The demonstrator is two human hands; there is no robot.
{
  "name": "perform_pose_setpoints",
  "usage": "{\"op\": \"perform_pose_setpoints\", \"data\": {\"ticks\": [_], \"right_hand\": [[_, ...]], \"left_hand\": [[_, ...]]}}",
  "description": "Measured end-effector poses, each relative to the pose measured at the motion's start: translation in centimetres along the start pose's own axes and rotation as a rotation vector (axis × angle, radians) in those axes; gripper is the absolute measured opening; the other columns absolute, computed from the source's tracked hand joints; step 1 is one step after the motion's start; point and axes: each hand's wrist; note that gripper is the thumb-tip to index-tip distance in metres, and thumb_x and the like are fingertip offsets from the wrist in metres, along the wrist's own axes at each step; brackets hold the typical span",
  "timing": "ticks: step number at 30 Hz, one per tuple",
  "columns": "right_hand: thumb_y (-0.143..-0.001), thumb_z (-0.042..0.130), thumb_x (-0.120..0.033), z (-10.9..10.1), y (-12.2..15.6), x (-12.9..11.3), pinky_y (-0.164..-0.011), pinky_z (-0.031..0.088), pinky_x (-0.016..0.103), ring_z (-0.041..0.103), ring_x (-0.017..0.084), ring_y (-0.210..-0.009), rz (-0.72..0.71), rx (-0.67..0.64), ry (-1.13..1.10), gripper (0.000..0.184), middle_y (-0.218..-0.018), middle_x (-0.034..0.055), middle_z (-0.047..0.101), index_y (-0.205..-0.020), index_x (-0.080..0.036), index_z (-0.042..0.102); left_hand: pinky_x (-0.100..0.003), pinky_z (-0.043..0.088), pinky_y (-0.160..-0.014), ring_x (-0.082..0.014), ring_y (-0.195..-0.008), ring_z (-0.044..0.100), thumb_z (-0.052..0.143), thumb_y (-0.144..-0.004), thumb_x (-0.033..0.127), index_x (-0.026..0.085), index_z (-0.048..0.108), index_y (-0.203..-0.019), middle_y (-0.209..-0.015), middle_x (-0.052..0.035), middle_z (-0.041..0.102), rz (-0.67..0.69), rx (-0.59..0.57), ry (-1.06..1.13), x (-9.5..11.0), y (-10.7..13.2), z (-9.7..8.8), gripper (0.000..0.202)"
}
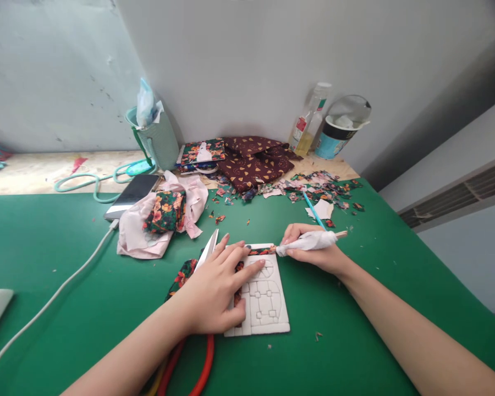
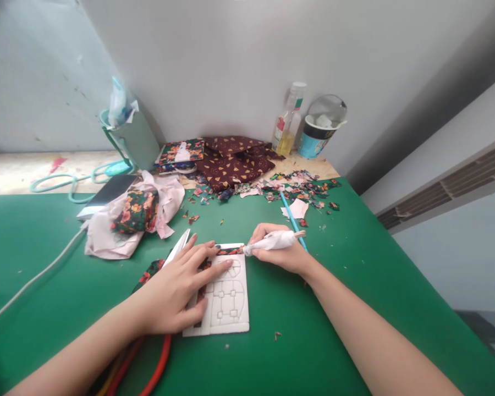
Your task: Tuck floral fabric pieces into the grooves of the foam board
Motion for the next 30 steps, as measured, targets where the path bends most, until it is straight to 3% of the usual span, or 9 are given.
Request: {"op": "perform_pose_setpoints", "data": {"ticks": [6,30], "right_hand": [[-0.074,0.073,-0.029,0.15,-0.18,0.36,-0.069,0.048,0.032,0.061,0.018,-0.077,0.008,0.092,-0.040,0.017,-0.081,0.0042,0.064,-0.078,-0.019,0.060],[-0.073,0.071,-0.026,0.14,-0.18,0.17,-0.066,0.047,0.031,0.060,0.018,-0.075,0.000,0.054,0.063,0.014,-0.079,0.0045,0.064,-0.075,-0.019,0.059]], "left_hand": [[-0.060,0.010,-0.112,-0.0348,-0.135,0.031,0.052,-0.071,0.023,0.022,0.039,-0.139,-0.132,-0.0145,0.043,0.005,0.007,-0.021,0.09,0.06,-0.02,0.070],[-0.059,0.012,-0.113,-0.0341,-0.136,0.030,0.052,-0.070,0.024,0.022,0.040,-0.139,-0.134,-0.0141,0.042,-0.003,-0.001,-0.017,0.07,0.11,0.00,0.070]]}}
Point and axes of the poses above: each hand's wrist, its own y-axis away from the middle knuckle, its own z-axis out of the palm, x = y × z
